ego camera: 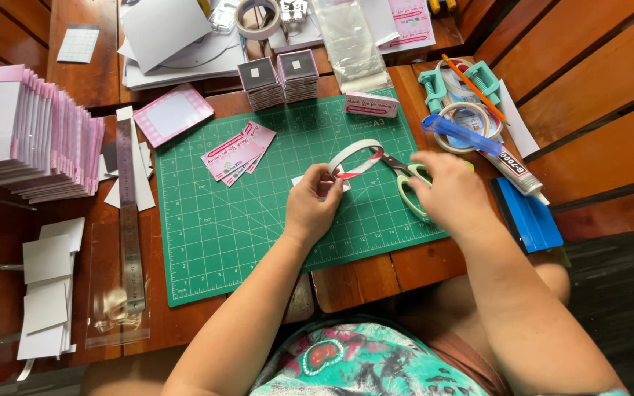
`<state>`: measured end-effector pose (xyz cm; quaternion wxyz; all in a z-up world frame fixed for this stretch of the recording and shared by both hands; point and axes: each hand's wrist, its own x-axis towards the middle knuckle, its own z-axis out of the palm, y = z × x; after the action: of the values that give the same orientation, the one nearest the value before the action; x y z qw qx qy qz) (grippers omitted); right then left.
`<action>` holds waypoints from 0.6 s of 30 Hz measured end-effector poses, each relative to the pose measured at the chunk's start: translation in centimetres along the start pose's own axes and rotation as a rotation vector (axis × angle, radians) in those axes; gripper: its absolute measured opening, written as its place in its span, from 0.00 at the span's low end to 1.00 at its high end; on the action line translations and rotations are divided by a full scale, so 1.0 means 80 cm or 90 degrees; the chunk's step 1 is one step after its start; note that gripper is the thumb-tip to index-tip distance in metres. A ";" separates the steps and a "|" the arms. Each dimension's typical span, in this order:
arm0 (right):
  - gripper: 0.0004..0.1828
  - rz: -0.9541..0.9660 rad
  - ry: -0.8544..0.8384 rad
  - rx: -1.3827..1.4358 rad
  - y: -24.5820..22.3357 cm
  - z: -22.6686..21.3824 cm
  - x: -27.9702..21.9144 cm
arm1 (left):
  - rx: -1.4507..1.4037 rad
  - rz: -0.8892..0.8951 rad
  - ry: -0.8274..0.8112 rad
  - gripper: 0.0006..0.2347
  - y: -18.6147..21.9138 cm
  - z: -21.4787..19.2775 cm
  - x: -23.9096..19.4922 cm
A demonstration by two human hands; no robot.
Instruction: The person assembles small rectangular paper cards by applying a strip of decorative tape to the back, folding the card in half, and trimming the tape with scissors. The person repeats this process for several cards, stacking the finished ones on the cutting mat.
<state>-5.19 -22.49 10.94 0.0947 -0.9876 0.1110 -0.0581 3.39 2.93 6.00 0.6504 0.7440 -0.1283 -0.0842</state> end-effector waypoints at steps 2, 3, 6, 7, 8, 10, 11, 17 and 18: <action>0.24 0.014 -0.030 -0.015 0.006 0.017 -0.013 | -0.044 -0.004 0.012 0.07 0.006 0.007 0.000; 0.26 0.026 -0.061 -0.031 0.008 0.026 -0.020 | -0.088 -0.007 0.026 0.07 0.009 0.011 -0.001; 0.29 0.022 -0.029 -0.050 0.018 0.056 -0.015 | -0.131 0.006 0.035 0.07 0.008 0.019 0.003; 0.29 0.025 -0.027 -0.048 0.020 0.064 -0.014 | -0.130 0.007 0.032 0.07 0.003 0.019 0.005; 0.28 0.001 0.013 -0.070 0.022 0.071 -0.013 | -0.109 0.015 0.043 0.08 -0.001 0.018 0.006; 0.27 -0.019 0.054 -0.090 0.020 0.078 -0.017 | -0.087 0.023 0.050 0.11 -0.002 0.020 0.008; 0.25 -0.022 0.076 -0.088 0.015 0.077 -0.021 | -0.102 0.012 0.056 0.07 0.002 0.022 0.007; 0.22 -0.012 0.088 0.065 -0.020 0.044 -0.069 | -0.140 -0.035 0.070 0.06 0.001 0.020 0.012; 0.24 -0.008 0.091 0.119 -0.027 0.038 -0.080 | -0.149 -0.052 0.072 0.08 0.004 0.020 0.012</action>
<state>-10.49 -18.40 7.84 0.1779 -0.9685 0.1050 -0.1389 3.83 1.08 6.11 0.7349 0.6713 -0.0504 -0.0826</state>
